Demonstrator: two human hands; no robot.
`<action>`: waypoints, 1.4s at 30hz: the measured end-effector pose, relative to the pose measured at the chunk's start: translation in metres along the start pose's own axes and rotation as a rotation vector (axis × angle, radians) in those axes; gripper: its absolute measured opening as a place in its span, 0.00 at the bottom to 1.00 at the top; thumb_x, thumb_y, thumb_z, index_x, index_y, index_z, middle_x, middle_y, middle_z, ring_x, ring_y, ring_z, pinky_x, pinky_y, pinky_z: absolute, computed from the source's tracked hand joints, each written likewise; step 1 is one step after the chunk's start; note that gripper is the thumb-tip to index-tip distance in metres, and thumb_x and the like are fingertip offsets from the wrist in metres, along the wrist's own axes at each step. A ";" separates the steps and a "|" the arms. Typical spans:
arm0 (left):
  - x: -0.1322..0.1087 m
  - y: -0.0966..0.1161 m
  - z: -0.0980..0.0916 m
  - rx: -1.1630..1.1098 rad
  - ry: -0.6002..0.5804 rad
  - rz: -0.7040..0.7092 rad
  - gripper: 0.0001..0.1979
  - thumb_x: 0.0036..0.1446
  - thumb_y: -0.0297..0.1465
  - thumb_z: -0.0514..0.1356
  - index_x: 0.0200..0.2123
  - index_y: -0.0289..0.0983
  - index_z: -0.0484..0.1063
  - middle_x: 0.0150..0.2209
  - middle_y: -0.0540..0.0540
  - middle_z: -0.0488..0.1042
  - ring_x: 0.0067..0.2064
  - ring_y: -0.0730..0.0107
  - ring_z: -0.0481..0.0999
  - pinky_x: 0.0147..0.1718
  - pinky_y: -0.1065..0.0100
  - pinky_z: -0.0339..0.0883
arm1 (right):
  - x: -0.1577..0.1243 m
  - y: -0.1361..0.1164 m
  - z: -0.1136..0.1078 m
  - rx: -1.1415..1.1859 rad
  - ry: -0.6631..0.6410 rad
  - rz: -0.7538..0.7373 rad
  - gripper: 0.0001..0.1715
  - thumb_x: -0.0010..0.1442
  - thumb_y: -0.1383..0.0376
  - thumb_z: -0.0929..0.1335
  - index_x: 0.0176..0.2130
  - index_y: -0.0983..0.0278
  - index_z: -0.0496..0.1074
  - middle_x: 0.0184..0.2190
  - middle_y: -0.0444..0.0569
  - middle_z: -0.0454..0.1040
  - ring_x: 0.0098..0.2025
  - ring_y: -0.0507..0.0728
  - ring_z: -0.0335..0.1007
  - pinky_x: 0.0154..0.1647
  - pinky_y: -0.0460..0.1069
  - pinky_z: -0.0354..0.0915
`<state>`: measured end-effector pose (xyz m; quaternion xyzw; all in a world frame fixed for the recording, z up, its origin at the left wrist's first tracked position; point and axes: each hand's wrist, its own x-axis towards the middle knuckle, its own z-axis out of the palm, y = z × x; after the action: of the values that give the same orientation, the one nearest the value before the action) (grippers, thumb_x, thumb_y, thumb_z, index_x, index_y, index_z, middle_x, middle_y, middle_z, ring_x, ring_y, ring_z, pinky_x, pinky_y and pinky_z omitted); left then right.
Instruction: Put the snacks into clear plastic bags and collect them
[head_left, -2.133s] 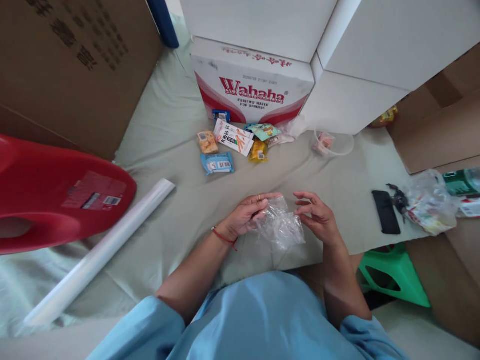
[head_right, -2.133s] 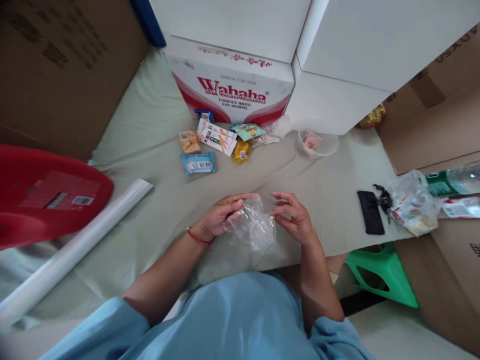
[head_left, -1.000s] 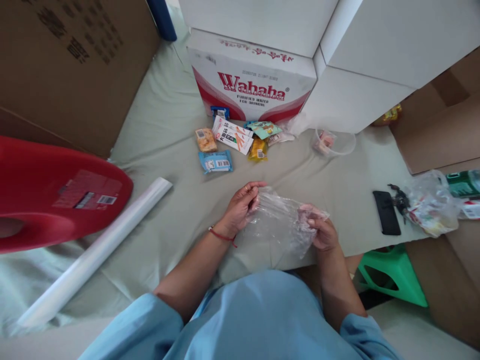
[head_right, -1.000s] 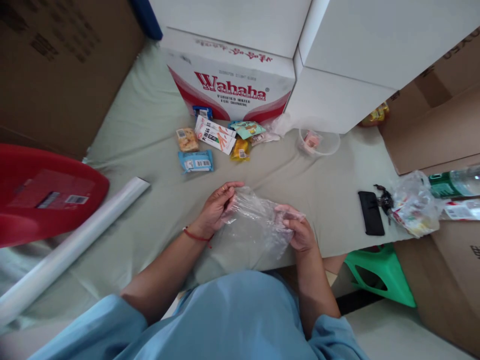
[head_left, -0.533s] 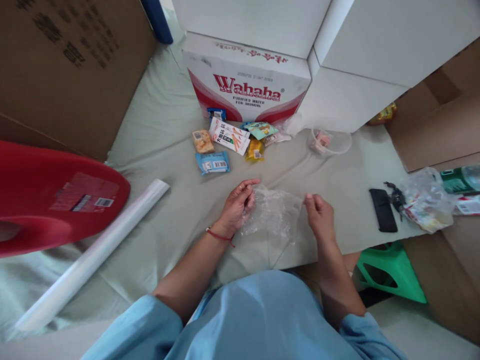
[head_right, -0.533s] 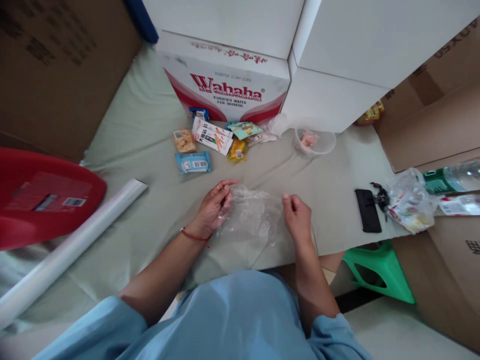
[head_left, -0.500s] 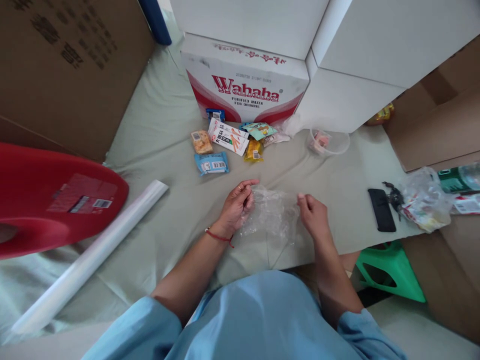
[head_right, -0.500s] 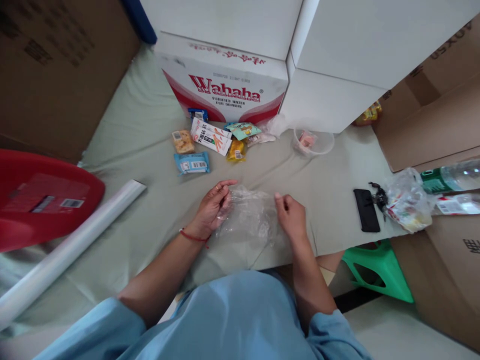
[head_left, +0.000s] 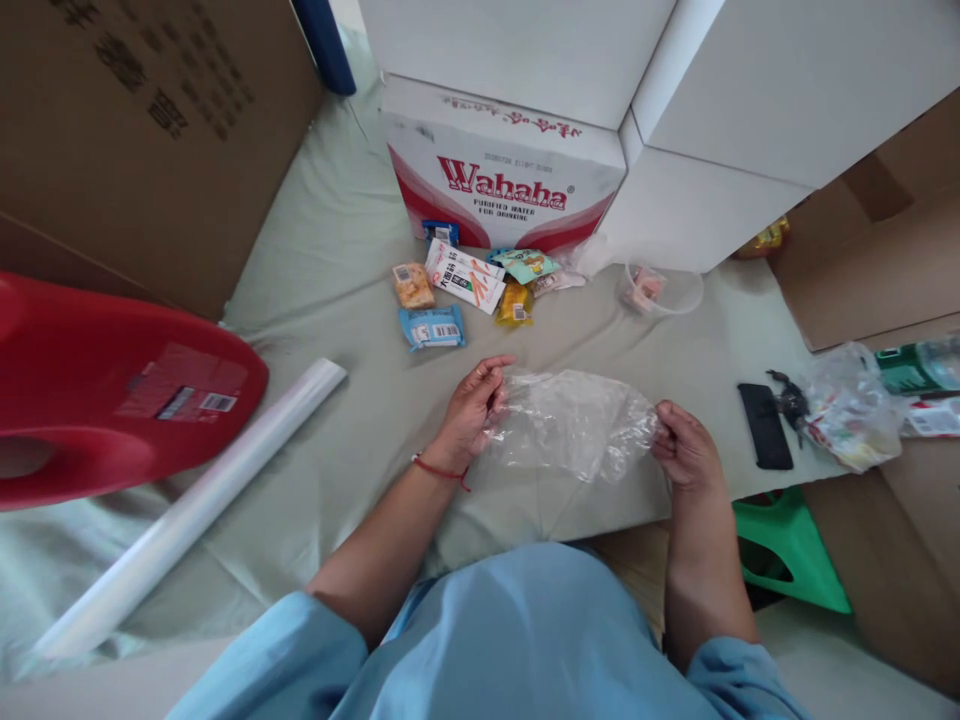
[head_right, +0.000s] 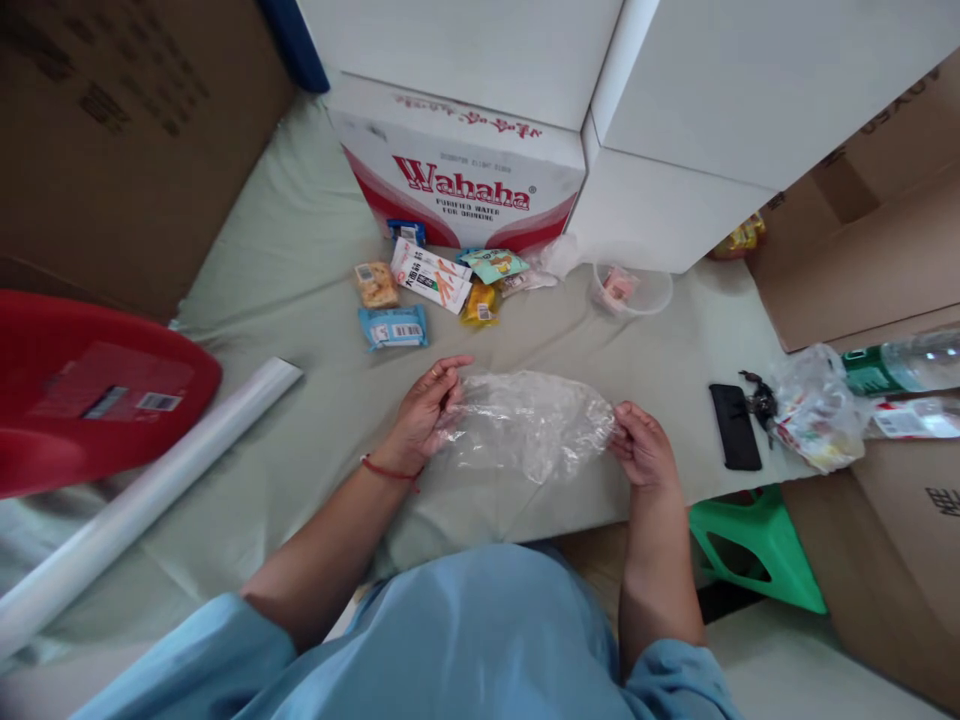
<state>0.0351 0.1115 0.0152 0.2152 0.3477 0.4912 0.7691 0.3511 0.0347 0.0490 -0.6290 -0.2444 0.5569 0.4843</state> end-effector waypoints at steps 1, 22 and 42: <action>0.000 0.000 0.000 0.000 -0.002 0.007 0.25 0.51 0.43 0.75 0.48 0.38 0.76 0.17 0.61 0.62 0.16 0.82 0.51 0.16 0.76 0.46 | 0.000 -0.001 -0.009 -0.012 0.029 -0.001 0.31 0.42 0.48 0.82 0.28 0.60 0.64 0.19 0.34 0.56 0.17 0.44 0.40 0.16 0.42 0.37; -0.004 0.005 -0.004 -0.199 -0.090 -0.047 0.23 0.60 0.34 0.68 0.58 0.38 0.71 0.38 0.43 0.84 0.31 0.71 0.81 0.30 0.74 0.71 | -0.024 0.058 0.117 -0.998 0.088 -1.267 0.05 0.69 0.65 0.70 0.45 0.58 0.76 0.45 0.54 0.78 0.52 0.63 0.71 0.55 0.61 0.69; -0.062 -0.012 0.030 0.391 0.088 -0.050 0.22 0.56 0.51 0.70 0.33 0.37 0.75 0.32 0.47 0.75 0.33 0.68 0.76 0.24 0.73 0.67 | -0.043 0.021 0.128 -0.172 -0.039 -0.362 0.22 0.63 0.45 0.73 0.34 0.59 0.69 0.23 0.39 0.70 0.19 0.49 0.62 0.19 0.45 0.59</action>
<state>0.0476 0.0505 0.0477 0.3302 0.4751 0.4040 0.7085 0.2151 0.0331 0.0618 -0.6029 -0.4097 0.4499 0.5160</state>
